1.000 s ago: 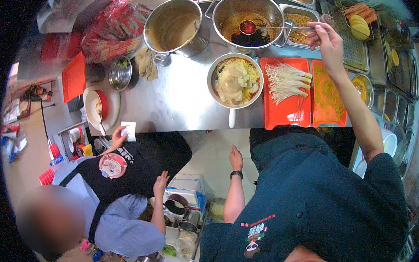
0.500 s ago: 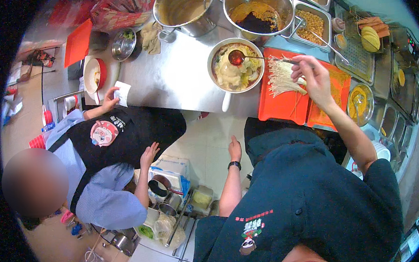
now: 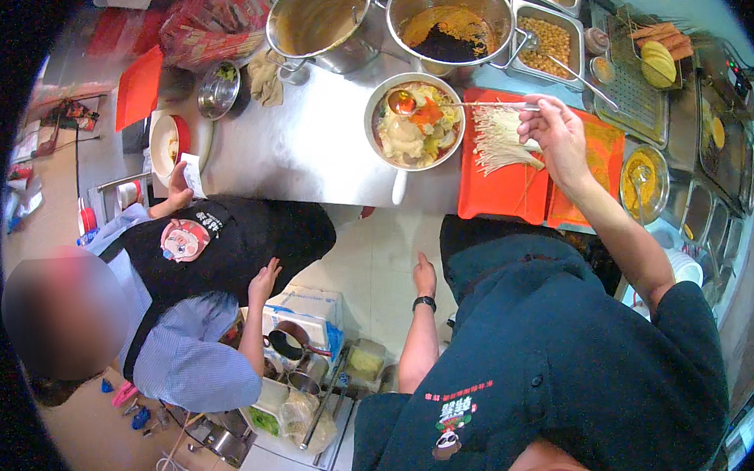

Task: The person prepares food in a commercial kitchen by reading receipts, wiping the stainless steel counter with a cloth, arranging enoki mushrooms on trays, using tongs to fry items, and using a ladle to add sauces to bowls.

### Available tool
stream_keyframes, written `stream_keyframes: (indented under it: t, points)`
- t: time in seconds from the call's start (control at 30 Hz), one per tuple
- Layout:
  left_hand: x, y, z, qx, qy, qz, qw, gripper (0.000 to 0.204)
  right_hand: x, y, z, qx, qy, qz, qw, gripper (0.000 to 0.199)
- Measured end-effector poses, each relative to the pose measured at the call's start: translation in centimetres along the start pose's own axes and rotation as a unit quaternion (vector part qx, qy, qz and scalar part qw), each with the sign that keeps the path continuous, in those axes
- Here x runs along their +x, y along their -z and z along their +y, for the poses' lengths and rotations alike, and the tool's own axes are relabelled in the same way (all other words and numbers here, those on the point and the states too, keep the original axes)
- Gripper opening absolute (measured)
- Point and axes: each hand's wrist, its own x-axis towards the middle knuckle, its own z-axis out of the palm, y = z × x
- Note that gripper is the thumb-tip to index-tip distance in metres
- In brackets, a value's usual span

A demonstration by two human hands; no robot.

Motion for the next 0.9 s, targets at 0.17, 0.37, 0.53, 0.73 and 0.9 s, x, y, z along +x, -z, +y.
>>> stream_keyframes:
  t: [0.17, 0.37, 0.53, 0.73, 0.9]
  points:
    - [0.9, -0.7, -1.2, 0.027, -0.083, 0.029, 0.996, 0.067, 1.1, 1.1, -5.0, -0.015, 0.095, 0.067, 0.993, 0.025]
    - [0.7, -1.0, 0.1, -0.009, -0.102, 0.008, 0.995, 0.067, 7.3, 2.9, -4.1, -0.323, 0.235, -0.03, 0.916, 0.021]
    - [1.5, -0.7, 0.5, -0.048, -0.064, -0.021, 0.997, 0.067, 11.5, 1.6, -1.7, -0.459, 0.361, -0.03, 0.811, 0.018]
    - [1.4, -0.4, 1.4, -0.064, -0.036, -0.032, 0.997, 0.065, 10.7, 1.5, 0.8, -0.175, 0.103, -0.034, 0.978, 0.032]
    - [0.3, -1.0, 1.9, -0.077, -0.05, -0.042, 0.995, 0.064, 7.6, 8.1, 2.4, 0.149, -0.103, 0.273, 0.945, 0.024]
